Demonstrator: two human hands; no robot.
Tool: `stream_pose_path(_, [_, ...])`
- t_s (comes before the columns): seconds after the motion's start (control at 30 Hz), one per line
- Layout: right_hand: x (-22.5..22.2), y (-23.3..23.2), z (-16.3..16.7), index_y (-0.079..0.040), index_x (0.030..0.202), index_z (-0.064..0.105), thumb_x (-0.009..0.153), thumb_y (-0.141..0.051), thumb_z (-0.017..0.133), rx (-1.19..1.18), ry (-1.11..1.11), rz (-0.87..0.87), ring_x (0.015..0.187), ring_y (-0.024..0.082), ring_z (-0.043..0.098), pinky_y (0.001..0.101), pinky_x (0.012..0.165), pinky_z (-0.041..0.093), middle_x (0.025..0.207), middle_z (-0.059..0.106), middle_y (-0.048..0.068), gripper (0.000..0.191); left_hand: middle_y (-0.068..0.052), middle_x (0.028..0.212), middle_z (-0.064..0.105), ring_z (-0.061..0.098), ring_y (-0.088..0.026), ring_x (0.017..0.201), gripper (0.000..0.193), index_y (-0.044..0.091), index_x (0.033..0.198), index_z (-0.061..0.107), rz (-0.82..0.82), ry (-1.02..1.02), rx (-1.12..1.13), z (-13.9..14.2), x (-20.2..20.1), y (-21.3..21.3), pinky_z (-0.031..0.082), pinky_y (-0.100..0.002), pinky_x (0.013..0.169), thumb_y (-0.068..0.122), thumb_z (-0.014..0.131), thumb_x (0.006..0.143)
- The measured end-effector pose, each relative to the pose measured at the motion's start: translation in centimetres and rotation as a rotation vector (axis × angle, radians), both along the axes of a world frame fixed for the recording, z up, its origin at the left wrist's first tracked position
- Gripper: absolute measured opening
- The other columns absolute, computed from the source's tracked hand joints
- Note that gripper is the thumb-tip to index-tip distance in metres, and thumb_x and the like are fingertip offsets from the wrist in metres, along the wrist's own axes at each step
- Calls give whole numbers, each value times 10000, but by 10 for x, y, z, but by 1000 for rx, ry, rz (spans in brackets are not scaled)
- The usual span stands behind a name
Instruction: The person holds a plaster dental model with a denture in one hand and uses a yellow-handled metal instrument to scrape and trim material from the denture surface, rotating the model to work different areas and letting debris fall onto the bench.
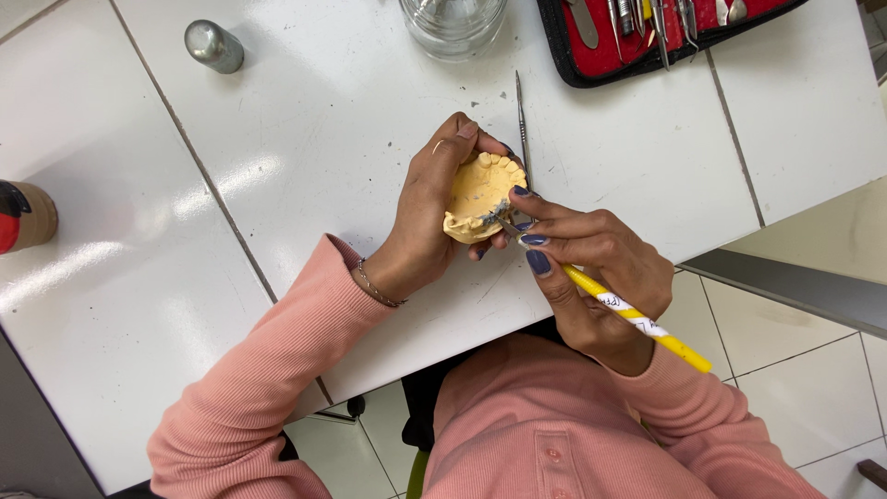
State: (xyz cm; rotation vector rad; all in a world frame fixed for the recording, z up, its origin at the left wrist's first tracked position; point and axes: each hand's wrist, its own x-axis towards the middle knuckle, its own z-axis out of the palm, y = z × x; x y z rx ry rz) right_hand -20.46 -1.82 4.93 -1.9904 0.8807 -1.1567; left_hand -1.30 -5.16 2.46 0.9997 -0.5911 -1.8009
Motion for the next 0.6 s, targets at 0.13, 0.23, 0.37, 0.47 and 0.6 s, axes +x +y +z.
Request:
stream_pose_path(0.13, [0, -3, 6, 27, 986, 610, 1018, 29, 672, 48, -31, 42, 1140, 360, 744, 375, 961, 646, 1054, 713, 196, 69, -138, 807, 651, 642, -195, 464, 367, 32, 1059, 500, 21, -16, -9, 1, -1, 1, 450, -262, 301, 374, 367, 1071])
stream_pose_path(0.23, [2, -3, 9, 34, 988, 610, 1025, 38, 648, 101, -77, 54, 1148, 359, 740, 374, 981, 646, 1075, 699, 203, 53, -132, 815, 652, 638, -187, 467, 361, 34, 1047, 500, 51, -30, -15, 0, -2, 2, 449, -258, 302, 364, 356, 1072])
stream_pose_path(0.37, [6, 0, 11, 43, 977, 596, 1036, 46, 631, 150, -77, 39, 1202, 377, 719, 367, 967, 621, 1099, 695, 211, 68, -131, 823, 647, 632, -183, 467, 349, 42, 1043, 495, 121, -27, -20, 0, -3, 4, 438, -253, 303, 355, 343, 1070])
stream_pose_path(0.47, [6, -1, 11, 40, 977, 578, 1060, 43, 621, 140, -98, 51, 1243, 369, 701, 426, 1093, 579, 1056, 689, 206, 94, -130, 833, 644, 625, -184, 465, 338, 46, 1044, 494, 152, -19, -18, -2, -4, 4, 429, -258, 300, 351, 349, 1066])
stream_pose_path(0.6, [5, -2, 5, 34, 967, 568, 1067, 26, 614, 281, -229, 80, 1265, 362, 684, 396, 1022, 607, 1085, 674, 200, 110, -113, 865, 641, 627, -177, 499, 321, 51, 1056, 500, 194, 9, -17, -6, -5, 4, 451, -273, 329, 336, 354, 1058])
